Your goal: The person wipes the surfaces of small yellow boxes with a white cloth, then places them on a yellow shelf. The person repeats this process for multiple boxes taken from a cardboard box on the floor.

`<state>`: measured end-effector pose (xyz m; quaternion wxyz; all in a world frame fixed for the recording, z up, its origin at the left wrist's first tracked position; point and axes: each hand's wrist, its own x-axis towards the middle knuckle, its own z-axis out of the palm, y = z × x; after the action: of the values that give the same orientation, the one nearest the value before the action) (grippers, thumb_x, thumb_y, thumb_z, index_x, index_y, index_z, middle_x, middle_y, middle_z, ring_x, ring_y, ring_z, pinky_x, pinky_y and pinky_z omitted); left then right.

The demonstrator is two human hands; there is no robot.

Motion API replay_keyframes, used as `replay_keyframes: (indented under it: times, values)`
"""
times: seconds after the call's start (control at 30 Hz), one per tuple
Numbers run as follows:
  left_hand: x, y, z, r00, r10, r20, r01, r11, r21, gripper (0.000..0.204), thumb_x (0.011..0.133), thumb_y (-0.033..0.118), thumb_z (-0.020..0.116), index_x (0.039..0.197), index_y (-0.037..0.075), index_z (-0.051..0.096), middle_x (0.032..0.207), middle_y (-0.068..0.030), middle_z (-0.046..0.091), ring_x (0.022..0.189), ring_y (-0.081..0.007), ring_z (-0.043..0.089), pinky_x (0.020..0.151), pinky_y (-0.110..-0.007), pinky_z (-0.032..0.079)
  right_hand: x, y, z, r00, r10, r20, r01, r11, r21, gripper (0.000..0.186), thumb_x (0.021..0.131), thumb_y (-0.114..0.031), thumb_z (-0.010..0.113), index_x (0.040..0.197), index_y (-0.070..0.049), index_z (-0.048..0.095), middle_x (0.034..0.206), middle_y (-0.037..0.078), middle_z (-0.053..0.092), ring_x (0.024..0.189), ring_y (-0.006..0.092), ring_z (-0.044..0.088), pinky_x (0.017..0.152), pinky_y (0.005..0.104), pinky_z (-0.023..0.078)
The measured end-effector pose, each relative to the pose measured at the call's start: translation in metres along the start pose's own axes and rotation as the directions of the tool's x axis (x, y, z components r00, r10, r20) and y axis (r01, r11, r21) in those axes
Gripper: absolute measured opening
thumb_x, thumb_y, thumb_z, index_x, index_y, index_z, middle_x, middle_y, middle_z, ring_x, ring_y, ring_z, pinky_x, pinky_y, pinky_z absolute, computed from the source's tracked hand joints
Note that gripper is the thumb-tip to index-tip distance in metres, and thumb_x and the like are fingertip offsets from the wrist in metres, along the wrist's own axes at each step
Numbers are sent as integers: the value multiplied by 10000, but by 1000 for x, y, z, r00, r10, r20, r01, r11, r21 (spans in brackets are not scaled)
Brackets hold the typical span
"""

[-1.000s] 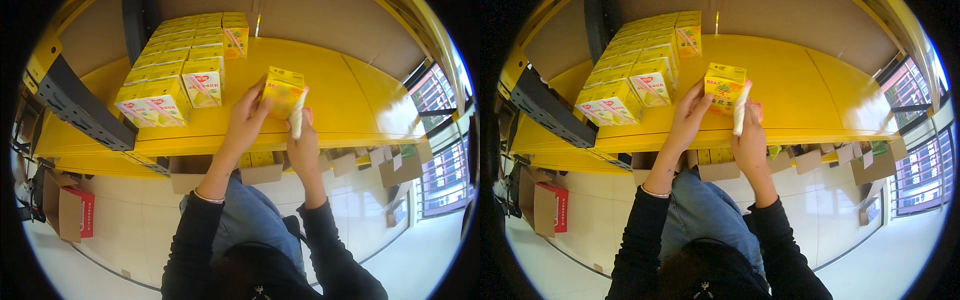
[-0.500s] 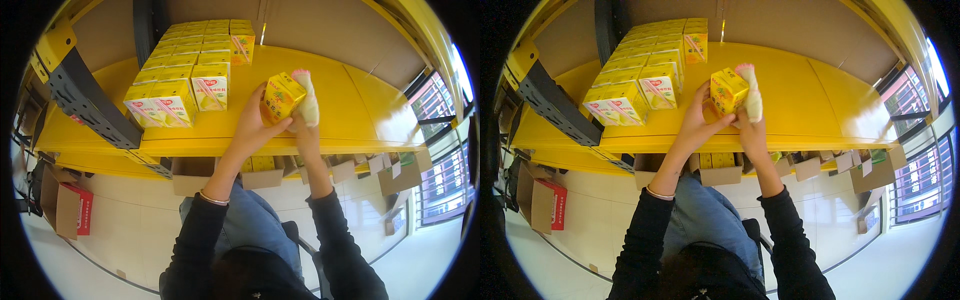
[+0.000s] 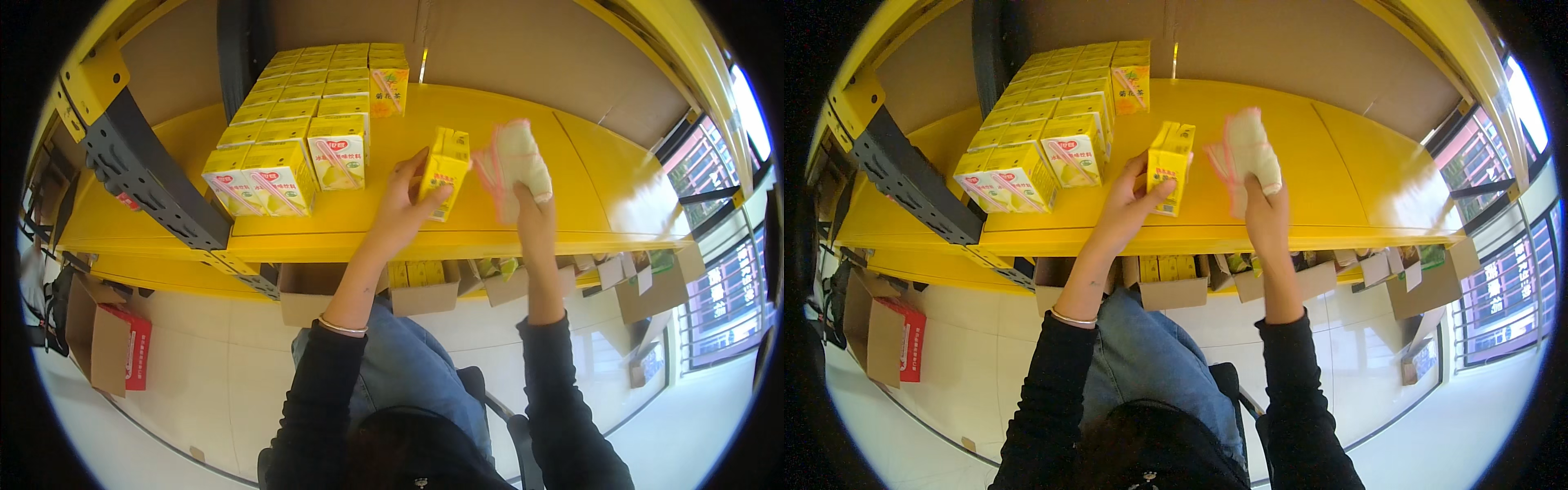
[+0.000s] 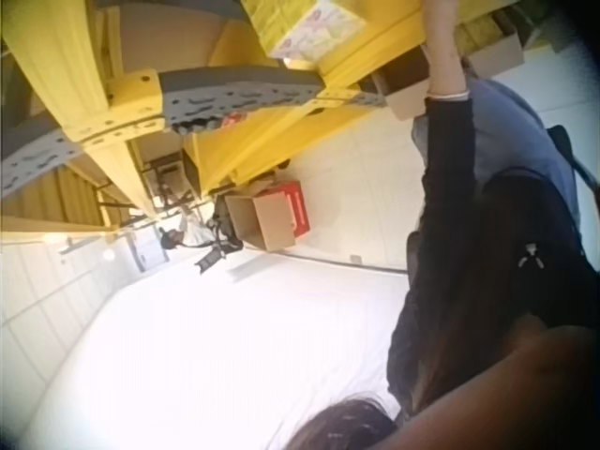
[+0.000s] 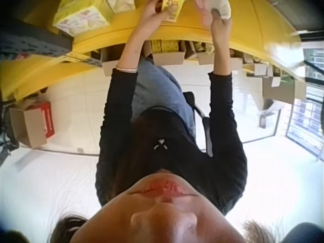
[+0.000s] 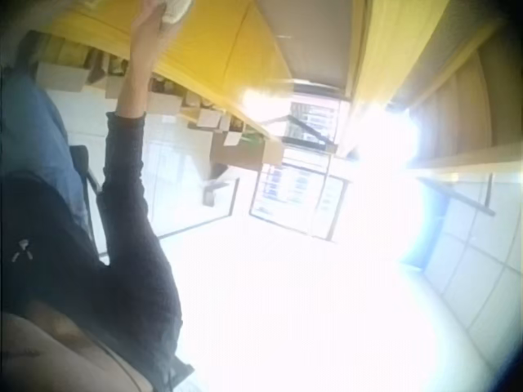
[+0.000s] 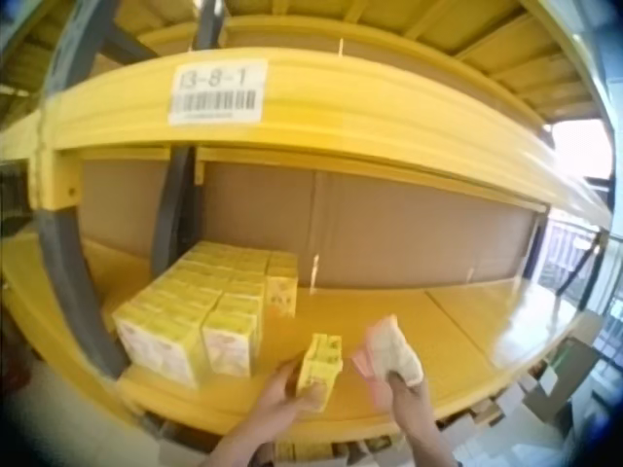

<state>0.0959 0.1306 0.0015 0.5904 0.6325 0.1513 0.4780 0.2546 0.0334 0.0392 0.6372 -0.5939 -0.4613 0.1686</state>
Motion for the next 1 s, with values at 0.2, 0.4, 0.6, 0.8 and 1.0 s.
replay_keyframes:
  times: [0.2,0.4,0.6,0.8,1.0]
  values:
    - [-3,15,1,994,-114,-5,113,991,-74,496,897,308,591,1257,7,432,1134,-75,551,1072,-132,488,913,-262,392,-3,31,50,981,-70,180,53,994,95,337,917,-48,398,1241,-32,488,972,64,574,822,121,560,649,242,477]
    - [-1,5,-5,991,-78,-111,63,989,-132,492,873,293,620,1219,-7,440,1124,-113,542,1081,-169,485,925,-304,394,-8,9,49,955,200,218,-245,948,202,404,895,-40,436,1299,-42,438,1033,94,591,886,178,600,753,274,493]
    - [0,3,-1,985,83,-150,-90,995,-41,524,860,270,638,1222,-22,396,1161,-139,503,1110,-195,467,922,-323,410,-15,7,32,871,333,362,-474,768,432,461,880,-56,487,1328,-15,384,1209,89,522,1078,195,543,892,315,454]
    - [-2,12,5,984,24,-179,-58,980,-190,597,823,138,676,1253,-46,305,1203,-157,447,1142,-235,465,914,-342,469,-34,-2,10,809,367,459,-573,668,475,483,830,-28,517,1298,8,401,1194,108,540,1062,213,557,880,318,462]
    - [1,-1,11,976,111,-187,-109,994,20,645,754,112,730,1237,-34,328,1185,-172,425,1128,-253,473,911,-356,467,-35,-5,-36,893,339,297,-447,580,681,420,818,-27,467,1237,9,470,1122,114,581,1005,192,582,848,297,472]
